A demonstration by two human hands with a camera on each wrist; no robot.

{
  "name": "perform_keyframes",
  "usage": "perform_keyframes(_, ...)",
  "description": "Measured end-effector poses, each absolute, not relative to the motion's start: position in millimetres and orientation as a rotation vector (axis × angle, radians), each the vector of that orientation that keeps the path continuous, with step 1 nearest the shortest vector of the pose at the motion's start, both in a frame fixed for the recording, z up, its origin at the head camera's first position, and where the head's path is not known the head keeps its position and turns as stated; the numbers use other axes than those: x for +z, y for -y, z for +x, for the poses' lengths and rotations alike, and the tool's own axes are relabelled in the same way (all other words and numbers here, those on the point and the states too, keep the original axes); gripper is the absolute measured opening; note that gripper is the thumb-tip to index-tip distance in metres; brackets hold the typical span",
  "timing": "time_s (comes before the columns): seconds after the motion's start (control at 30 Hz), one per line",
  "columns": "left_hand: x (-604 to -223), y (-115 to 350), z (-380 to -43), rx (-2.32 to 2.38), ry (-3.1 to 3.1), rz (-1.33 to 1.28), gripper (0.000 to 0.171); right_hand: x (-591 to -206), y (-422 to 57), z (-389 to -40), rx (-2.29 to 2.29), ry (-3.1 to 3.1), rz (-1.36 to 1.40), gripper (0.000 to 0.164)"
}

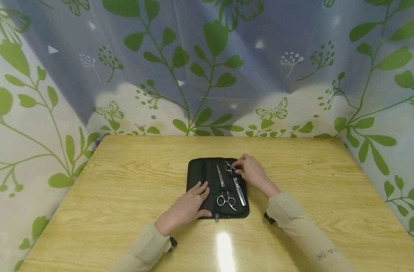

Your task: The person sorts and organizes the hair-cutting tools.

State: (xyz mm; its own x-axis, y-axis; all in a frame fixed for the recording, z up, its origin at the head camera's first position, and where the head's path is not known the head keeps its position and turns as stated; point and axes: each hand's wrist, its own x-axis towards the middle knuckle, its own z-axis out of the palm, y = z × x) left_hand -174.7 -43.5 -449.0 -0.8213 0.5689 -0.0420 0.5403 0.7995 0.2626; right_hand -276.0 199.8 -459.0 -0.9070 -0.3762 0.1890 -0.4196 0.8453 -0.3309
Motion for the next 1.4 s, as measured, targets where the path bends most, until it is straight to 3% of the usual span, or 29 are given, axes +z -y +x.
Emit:
perform_keyframes(0.33,-447,44,-174,0.365,-2.863,0.866,0.072,-462,-204,-278,0.611,2.873,0.665,0.021)
perform_keyframes(0.6,-446,46,-173,0.377,-2.855,0.866,0.072,-464,-208,-278,0.708,2.91,0.673,0.032)
perform_keyframes(1.4,-447,47,-176,0.381,-2.874,0.935,0.072,-459,-211,-284,0.785,2.923,0.55,0.022)
